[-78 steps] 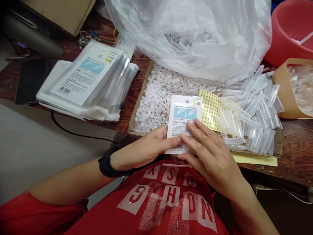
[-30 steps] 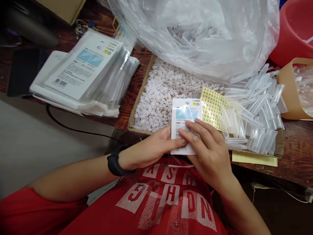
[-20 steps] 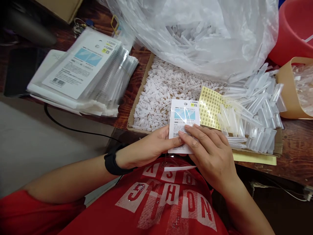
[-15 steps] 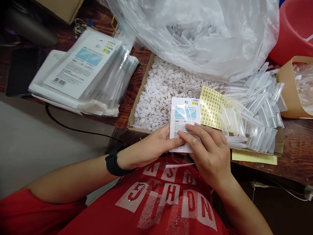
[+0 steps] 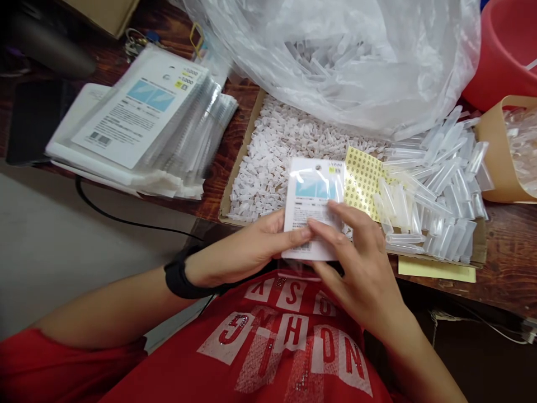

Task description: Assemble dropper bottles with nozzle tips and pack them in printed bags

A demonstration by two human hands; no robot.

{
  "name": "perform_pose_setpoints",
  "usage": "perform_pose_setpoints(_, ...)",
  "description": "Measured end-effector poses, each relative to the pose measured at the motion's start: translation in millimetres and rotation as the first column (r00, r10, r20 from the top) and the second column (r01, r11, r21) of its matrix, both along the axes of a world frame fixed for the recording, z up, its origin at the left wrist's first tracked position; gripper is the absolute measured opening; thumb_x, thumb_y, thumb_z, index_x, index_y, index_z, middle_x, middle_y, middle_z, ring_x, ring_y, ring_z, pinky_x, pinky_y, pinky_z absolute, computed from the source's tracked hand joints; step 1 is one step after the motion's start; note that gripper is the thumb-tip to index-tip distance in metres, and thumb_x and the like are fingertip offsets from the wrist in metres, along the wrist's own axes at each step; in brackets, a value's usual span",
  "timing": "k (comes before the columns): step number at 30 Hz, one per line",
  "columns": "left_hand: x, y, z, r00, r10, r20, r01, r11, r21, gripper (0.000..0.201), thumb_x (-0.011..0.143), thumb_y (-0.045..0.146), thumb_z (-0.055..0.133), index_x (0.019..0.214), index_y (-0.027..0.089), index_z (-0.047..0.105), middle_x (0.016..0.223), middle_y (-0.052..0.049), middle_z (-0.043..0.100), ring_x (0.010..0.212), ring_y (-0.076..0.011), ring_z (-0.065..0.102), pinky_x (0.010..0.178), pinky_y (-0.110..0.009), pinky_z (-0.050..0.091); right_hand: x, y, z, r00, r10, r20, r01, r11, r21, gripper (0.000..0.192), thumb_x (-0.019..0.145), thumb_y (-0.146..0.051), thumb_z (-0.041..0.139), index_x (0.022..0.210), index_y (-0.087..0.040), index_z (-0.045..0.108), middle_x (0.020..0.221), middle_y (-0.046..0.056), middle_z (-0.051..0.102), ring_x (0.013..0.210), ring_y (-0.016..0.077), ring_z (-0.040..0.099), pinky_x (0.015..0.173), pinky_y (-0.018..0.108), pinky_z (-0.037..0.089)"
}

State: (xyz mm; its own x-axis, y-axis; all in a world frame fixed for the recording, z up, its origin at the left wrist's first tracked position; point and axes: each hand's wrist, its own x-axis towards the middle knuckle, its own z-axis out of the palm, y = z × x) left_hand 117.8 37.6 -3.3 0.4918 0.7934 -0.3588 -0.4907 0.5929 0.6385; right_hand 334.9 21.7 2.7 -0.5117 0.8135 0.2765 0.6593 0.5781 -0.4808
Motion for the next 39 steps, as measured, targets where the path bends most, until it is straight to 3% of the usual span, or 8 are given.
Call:
perform_pose_setpoints(4,-9,8,13.1,0.996,-0.046,-0.082,0.044,0.999,-0.027,0.044,0.093,0.032,0.085,0.134,0.021,0.073,0.137,-0.011,0.077,0.114,-0.0251,0.075,0.087,-0.033,0.063,14,-5,4.5,0.957,-0.173,-0.234,0.12,0.966,-0.228,0.062,0.099,-0.029,0.075,0.156,-0.035,0.053,0.139,0.01,0.063,0.123,0.0258,0.069,0.098,0.04,0.065)
perform_pose_setpoints(9,-8,7,14.9,0.983,-0.155,-0.093,0.155,0.988,-0.014,0.054,0.091,0.039,0.087,0.139,0.022,0.069,0.137,-0.012,0.076,0.107,-0.0236,0.076,0.075,-0.028,0.064,7,-7,-1.7,0.832,-0.29,-0.472,0.007,0.857,-0.515,0.047,0.103,-0.025,0.07,0.148,-0.033,0.06,0.095,0.0,0.075,0.074,0.0124,0.074,0.063,0.021,0.065)
perform_pose_setpoints(12,-10,2,11.3,0.985,-0.164,-0.054,0.164,0.986,-0.006,0.058,0.098,0.037,0.08,0.151,0.024,0.059,0.145,-0.013,0.071,0.112,-0.0239,0.076,0.08,-0.03,0.065,7,-7,-3.4,0.771,-0.428,-0.472,0.065,0.789,-0.61,0.036,0.099,-0.027,0.076,0.133,-0.036,0.072,0.086,-0.003,0.075,0.066,0.0104,0.071,0.059,0.02,0.063)
perform_pose_setpoints(17,-12,-6,5.8,0.982,-0.182,-0.047,0.18,0.982,-0.05,0.063,0.107,0.037,0.067,0.164,0.025,0.042,0.13,-0.014,0.078,0.099,-0.0208,0.081,0.084,-0.031,0.067,14,-7,-3.2,0.776,-0.483,-0.405,0.137,0.757,-0.639,0.022,0.097,-0.032,0.08,0.117,-0.039,0.083,0.111,-0.001,0.081,0.069,0.0088,0.071,0.069,0.023,0.066)
perform_pose_setpoints(24,-15,-9,4.3,0.976,-0.069,-0.206,0.075,0.997,0.018,0.111,0.102,0.036,0.075,0.174,0.039,-0.01,0.086,0.002,0.083,0.085,-0.0217,0.084,0.075,-0.027,0.067,11,-8,1.2,0.773,-0.48,-0.414,-0.062,0.593,-0.803,0.025,0.094,-0.039,0.082,0.119,-0.037,0.082,0.077,-0.002,0.079,0.067,0.015,0.077,0.065,0.026,0.068)
perform_pose_setpoints(33,-17,-3,9.4,0.976,-0.164,-0.142,0.162,0.986,-0.026,0.056,0.107,0.023,0.064,0.162,0.032,0.054,0.096,-0.002,0.086,0.088,-0.016,0.084,0.081,-0.022,0.065,26,-3,-10.8,0.853,-0.365,-0.373,0.025,0.742,-0.67,0.019,0.099,-0.035,0.077,0.117,-0.034,0.083,0.083,-0.001,0.081,0.065,0.0134,0.076,0.062,0.024,0.067)
perform_pose_setpoints(37,-19,2,12.6,0.959,-0.176,-0.223,0.188,0.982,0.032,0.058,0.106,0.02,0.065,0.161,0.034,0.054,0.097,-0.001,0.086,0.097,-0.0152,0.083,0.086,-0.022,0.062,23,1,2.5,0.959,-0.19,-0.212,0.126,0.951,-0.283,0.022,0.099,-0.027,0.075,0.12,-0.032,0.08,0.098,0.005,0.076,0.082,0.0186,0.075,0.068,0.032,0.064)
perform_pose_setpoints(39,-18,3,14.9,0.946,-0.149,-0.289,0.183,0.979,0.095,0.054,0.106,0.021,0.065,0.157,0.035,0.059,0.098,0.001,0.084,0.097,-0.0135,0.081,0.086,-0.02,0.06,16,2,10.7,0.989,-0.067,-0.129,0.058,0.996,-0.066,0.02,0.097,-0.022,0.077,0.116,-0.029,0.078,0.098,0.005,0.072,0.085,0.0193,0.071,0.073,0.035,0.06)
